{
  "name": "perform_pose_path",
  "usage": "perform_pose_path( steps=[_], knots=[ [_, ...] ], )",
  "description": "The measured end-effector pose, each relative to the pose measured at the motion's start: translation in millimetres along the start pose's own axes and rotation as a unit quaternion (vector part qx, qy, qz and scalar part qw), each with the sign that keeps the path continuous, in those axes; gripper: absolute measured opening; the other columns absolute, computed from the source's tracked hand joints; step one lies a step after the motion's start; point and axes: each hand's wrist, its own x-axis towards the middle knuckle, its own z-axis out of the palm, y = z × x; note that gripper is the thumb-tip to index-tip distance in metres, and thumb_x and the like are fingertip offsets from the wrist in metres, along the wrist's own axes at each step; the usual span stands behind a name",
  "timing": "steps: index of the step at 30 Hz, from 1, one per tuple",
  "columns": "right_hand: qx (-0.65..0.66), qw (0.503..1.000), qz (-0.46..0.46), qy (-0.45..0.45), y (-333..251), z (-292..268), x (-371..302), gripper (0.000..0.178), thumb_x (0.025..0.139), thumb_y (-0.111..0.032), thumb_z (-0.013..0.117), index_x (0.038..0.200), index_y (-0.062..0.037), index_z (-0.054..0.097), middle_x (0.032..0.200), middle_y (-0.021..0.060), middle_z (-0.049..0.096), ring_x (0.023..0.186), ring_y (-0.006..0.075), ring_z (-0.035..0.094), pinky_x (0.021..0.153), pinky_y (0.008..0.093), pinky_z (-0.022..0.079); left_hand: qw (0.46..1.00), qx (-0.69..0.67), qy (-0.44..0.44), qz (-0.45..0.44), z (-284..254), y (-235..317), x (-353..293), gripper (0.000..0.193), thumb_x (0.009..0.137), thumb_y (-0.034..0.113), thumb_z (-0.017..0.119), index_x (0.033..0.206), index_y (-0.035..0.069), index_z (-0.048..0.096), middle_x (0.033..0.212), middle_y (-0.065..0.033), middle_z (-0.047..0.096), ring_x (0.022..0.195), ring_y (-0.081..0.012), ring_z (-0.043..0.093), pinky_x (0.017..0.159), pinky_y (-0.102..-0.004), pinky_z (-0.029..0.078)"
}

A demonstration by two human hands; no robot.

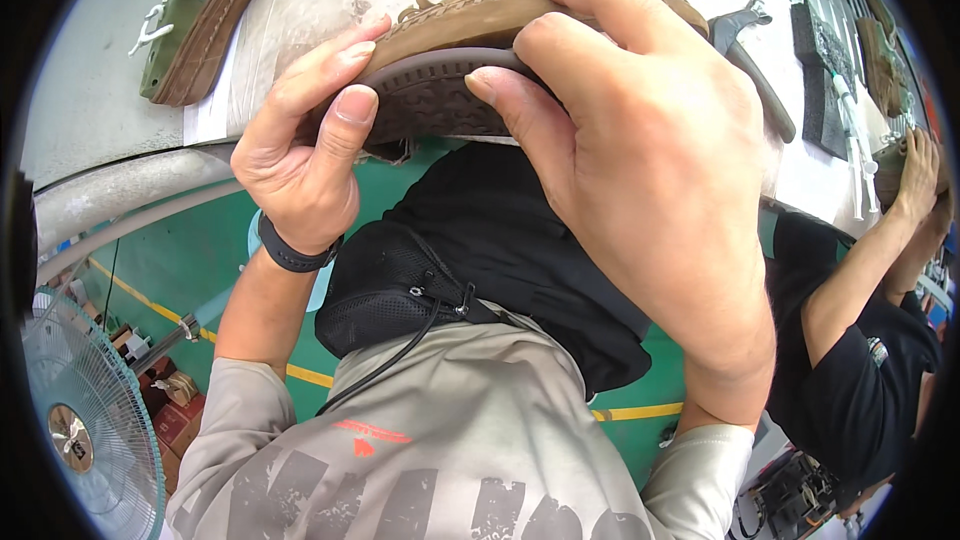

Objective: The person applies adhesive into a shoe using a syringe, retrieves shoe components from a conveyor belt, presses soles onto shoes by hand, and hammers the edges with a hammer.

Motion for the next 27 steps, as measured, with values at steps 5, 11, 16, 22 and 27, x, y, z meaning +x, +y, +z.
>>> perform_pose_path(
  steps=[5,11,16,22,27],
  knots=[
    [0.008,1.0,0.014,-0.004,-0.8,2.7,0.5,0.021,0.084,-0.009,0.087,0.095,0.0029,0.075,0.114,0.0172,0.077,0.088,0.0312,0.076,0.079,0.0352,0.059,0.997,0.057,-0.03,0.041,-1.6,7.8,12.4,0.026,0.088,0.002,0.085,0.113,-0.001,0.079,0.119,-0.0196,0.078,0.11,-0.0273,0.076,0.096,-0.0352,0.059],
    [0.022,0.999,0.03,-0.001,-6.0,1.6,2.5,0.021,0.082,-0.009,0.087,0.095,0.0019,0.075,0.116,0.0184,0.075,0.083,0.031,0.075,0.075,0.0359,0.059,0.995,0.062,-0.071,-0.014,-3.5,26.0,26.5,0.021,0.091,-0.001,0.081,0.111,-0.002,0.074,0.118,-0.0192,0.076,0.109,-0.0223,0.073,0.096,-0.0341,0.057],
    [0.003,0.999,0.045,-0.03,-1.3,-8.5,-0.6,0.02,0.083,-0.01,0.087,0.096,0.0007,0.076,0.119,0.0167,0.075,0.084,0.0342,0.075,0.075,0.0377,0.059,0.897,0.007,-0.28,-0.343,-14.6,40.5,95.0,0.025,0.087,0.008,0.082,0.107,0.0,0.07,0.107,-0.0072,0.071,0.097,-0.0121,0.067,0.085,-0.0277,0.055],
    [-0.069,0.983,0.132,-0.109,29.1,-52.2,-35.4,0.038,0.074,-0.004,0.086,0.106,-0.0016,0.066,0.14,0.0197,0.064,0.109,0.0384,0.068,0.093,0.0471,0.054,0.917,0.162,-0.365,-0.009,68.8,-4.4,168.6,0.073,0.085,0.051,0.085,0.13,-0.004,0.068,0.12,-0.0243,0.073,0.114,-0.0302,0.072,0.096,-0.0375,0.057],
    [0.092,0.974,0.182,-0.094,44.3,-89.2,-43.3,0.028,0.08,-0.004,0.083,0.099,-0.0006,0.063,0.091,0.0134,0.068,0.082,0.0307,0.066,0.077,0.0386,0.051,0.846,0.173,-0.504,0.026,139.3,-18.0,180.4,0.085,0.08,0.045,0.082,0.146,-0.003,0.058,0.126,-0.0283,0.072,0.116,-0.0392,0.07,0.104,-0.0419,0.054]
  ],
)
